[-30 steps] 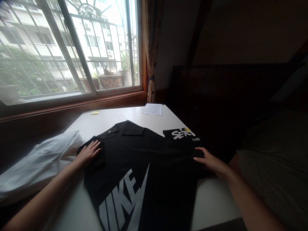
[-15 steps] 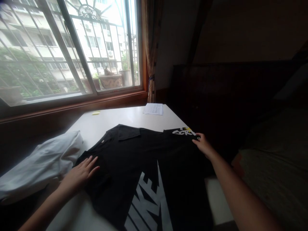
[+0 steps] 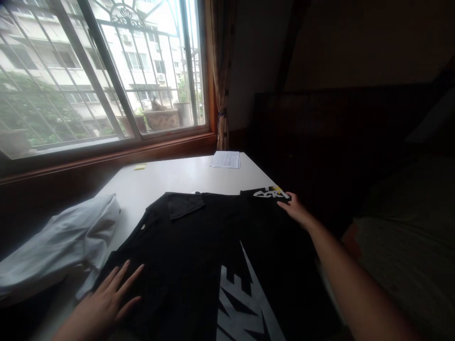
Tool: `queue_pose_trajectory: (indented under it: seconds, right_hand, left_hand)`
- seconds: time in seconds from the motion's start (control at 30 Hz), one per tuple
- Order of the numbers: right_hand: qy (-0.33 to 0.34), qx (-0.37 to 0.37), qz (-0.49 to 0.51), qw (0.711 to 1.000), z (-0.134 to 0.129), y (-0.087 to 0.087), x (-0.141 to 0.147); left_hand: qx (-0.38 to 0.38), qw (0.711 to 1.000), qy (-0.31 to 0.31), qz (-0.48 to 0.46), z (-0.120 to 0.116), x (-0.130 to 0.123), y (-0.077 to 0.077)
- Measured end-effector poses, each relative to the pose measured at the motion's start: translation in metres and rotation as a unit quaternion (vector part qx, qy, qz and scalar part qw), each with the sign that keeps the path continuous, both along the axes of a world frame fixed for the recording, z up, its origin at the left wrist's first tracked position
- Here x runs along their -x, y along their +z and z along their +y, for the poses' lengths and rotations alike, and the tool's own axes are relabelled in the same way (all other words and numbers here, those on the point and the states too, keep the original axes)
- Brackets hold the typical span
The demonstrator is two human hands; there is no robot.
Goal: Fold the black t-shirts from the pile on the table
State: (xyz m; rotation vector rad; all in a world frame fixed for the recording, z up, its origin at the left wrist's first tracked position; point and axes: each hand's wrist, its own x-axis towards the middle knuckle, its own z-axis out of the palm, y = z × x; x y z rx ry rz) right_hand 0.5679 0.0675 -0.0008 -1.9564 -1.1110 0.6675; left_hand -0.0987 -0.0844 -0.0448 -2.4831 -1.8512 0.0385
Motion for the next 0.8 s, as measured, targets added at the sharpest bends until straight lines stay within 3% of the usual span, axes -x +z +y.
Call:
queue_pose_trajectory:
  seconds: [0.1, 0.23, 0.37, 0.47, 0.6, 0.8]
  right_hand:
    - [0.006, 0.018, 0.057, 0.998, -0.016, 0.007, 0.009]
    - [0.017, 0.062, 0.087, 0.994, -0.051, 0.015, 0.016]
    - [0.044, 0.08, 0.098, 0.991, -0.084, 0.005, 0.01]
    - [0.058, 0.061, 0.097, 0.992, -0.094, -0.009, 0.003]
    - [0.078, 0.032, 0.098, 0.992, -0.089, -0.016, 0.003]
    - [0.087, 0.049, 0.084, 0.992, -0.059, -0.004, 0.007]
  left_hand:
    - [0.016, 0.999, -0.028, -0.007, 0.015, 0.001, 0.02]
    - [0.012, 0.996, -0.087, -0.034, 0.057, -0.003, 0.039]
    - [-0.001, 0.993, -0.104, -0.048, 0.1, -0.008, 0.038]
    - [0.004, 0.995, -0.093, -0.046, 0.117, -0.012, 0.03]
    - [0.012, 0.997, -0.062, -0.039, 0.115, -0.017, 0.025]
    - [0.035, 0.999, 0.018, 0.002, 0.075, -0.029, 0.03]
